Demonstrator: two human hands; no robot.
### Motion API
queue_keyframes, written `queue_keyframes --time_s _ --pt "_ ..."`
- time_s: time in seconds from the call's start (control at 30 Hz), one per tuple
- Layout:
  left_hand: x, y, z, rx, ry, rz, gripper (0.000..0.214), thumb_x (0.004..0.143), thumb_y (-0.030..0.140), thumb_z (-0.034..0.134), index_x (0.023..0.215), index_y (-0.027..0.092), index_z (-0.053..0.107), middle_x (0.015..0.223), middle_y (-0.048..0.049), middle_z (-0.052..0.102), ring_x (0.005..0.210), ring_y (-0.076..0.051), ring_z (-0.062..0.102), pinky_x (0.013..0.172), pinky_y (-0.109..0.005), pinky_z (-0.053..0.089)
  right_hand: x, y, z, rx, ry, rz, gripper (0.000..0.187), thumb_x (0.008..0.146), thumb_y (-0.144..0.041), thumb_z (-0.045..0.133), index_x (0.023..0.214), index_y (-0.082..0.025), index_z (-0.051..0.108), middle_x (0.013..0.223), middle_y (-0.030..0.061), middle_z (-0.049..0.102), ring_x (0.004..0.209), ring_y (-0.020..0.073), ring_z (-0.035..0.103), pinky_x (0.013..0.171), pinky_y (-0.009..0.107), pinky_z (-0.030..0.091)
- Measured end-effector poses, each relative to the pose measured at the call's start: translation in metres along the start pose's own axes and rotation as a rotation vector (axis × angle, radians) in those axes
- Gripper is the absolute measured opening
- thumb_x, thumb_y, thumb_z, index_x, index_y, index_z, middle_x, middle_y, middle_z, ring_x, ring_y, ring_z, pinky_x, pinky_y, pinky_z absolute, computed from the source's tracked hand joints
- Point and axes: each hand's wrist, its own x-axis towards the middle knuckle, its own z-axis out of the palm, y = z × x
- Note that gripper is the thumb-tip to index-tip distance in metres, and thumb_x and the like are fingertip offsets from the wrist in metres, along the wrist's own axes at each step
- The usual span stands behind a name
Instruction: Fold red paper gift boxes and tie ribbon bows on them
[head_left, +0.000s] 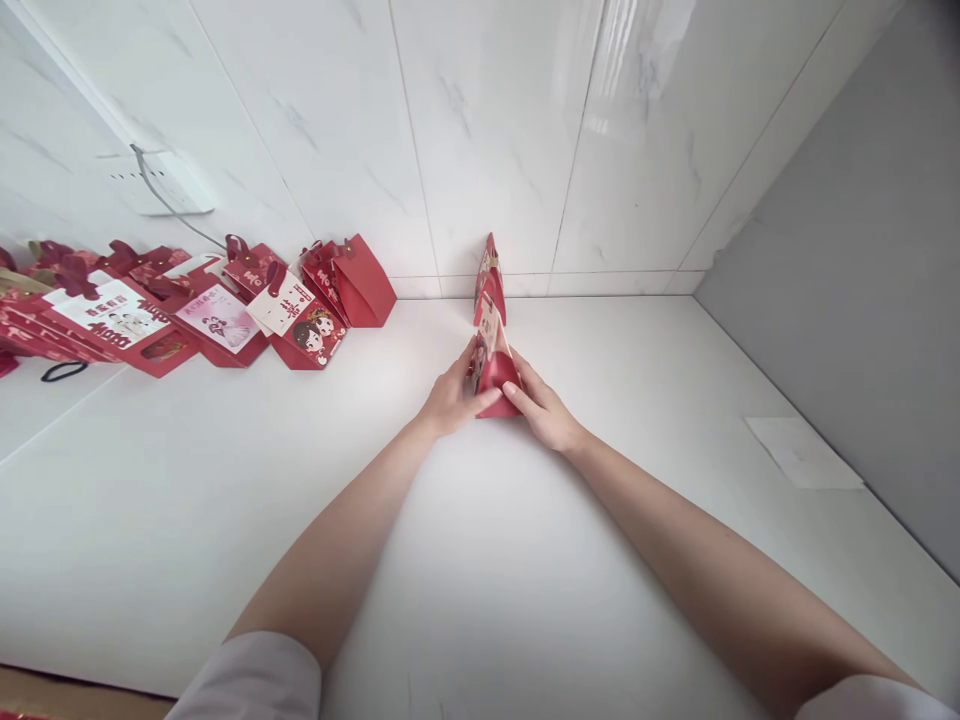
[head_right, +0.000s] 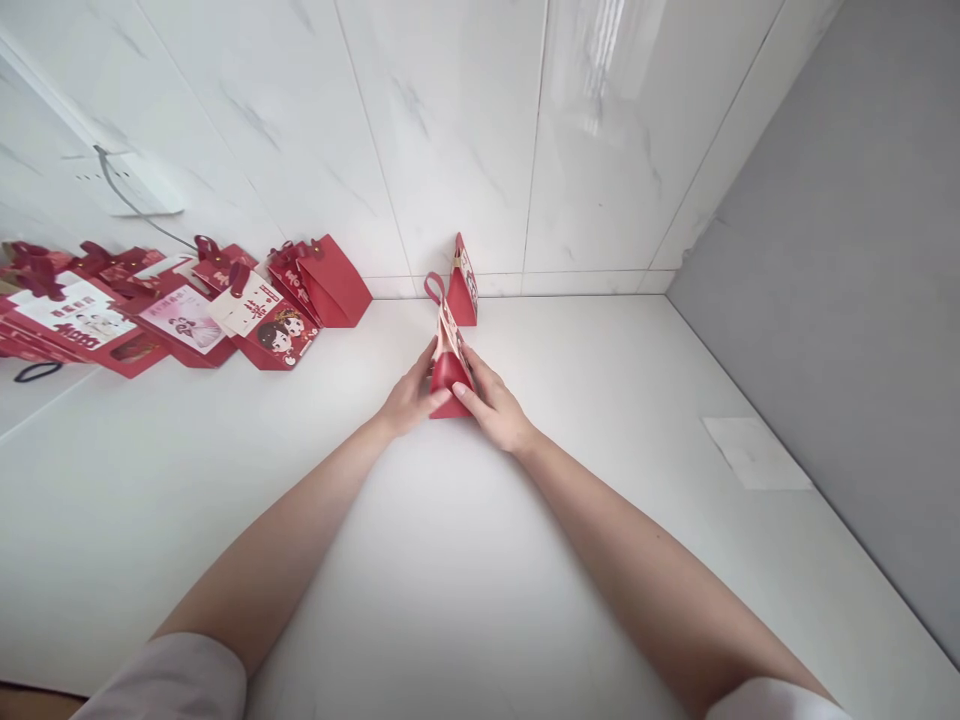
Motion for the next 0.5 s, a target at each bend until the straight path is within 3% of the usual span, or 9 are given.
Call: queue_keyframes --time_s 0.07,0.17,0.33,0.5 --pt "-0.001 0.002 -0.001 -0.130 0.018 -0.032 0.074 0.087 0.060 0.046 0.152 0.028 0.025 0.142 -0.0067 0.052 0.127 -0.029 0.052 0.104 -0.044 0.043 -0.001 -0.003 -0.001 0.032 -0.031 0.034 0.066 0.095 -0.053 0.045 0.153 -0.035 0.019 0.158 -0.0038 0.025 0.145 0.0225 0.026 0.121 0.044 0.023" --pt "-0.003 0.006 -0.002 -0.198 0.027 -0.037 0.064 0.092 0.061 0.032 0.147 0.028 0.037 0.141 -0.0033 0.053 0.127 -0.025 0.052 0.105 -0.040 0.043 -0.003 -0.003 -0.001 0.046 -0.041 0.071 0.068 0.093 -0.055 0.047 0.153 -0.035 0.019 0.159 -0.0032 0.025 0.145 0.0230 0.027 0.120 0.045 0.024" --pt "-0.004 0.011 -0.002 -0.165 0.060 -0.092 0.070 0.090 0.066 0.030 0.146 0.024 0.041 0.140 -0.0052 0.055 0.130 -0.028 0.050 0.102 -0.038 0.046 -0.003 0.004 0.001 0.057 0.001 0.103 0.064 0.093 -0.056 0.046 0.150 -0.034 0.027 0.157 -0.0001 0.030 0.143 0.0234 0.029 0.120 0.046 0.024" --pt "-0.004 0.010 -0.002 -0.177 0.062 -0.054 0.065 0.092 0.063 0.031 0.147 0.028 0.038 0.144 -0.0014 0.050 0.134 -0.026 0.046 0.106 -0.036 0.043 -0.003 0.006 0.001 0.069 0.014 0.108 0.063 0.093 -0.054 0.047 0.149 -0.032 0.030 0.155 0.0030 0.032 0.142 0.0228 0.031 0.119 0.045 0.026"
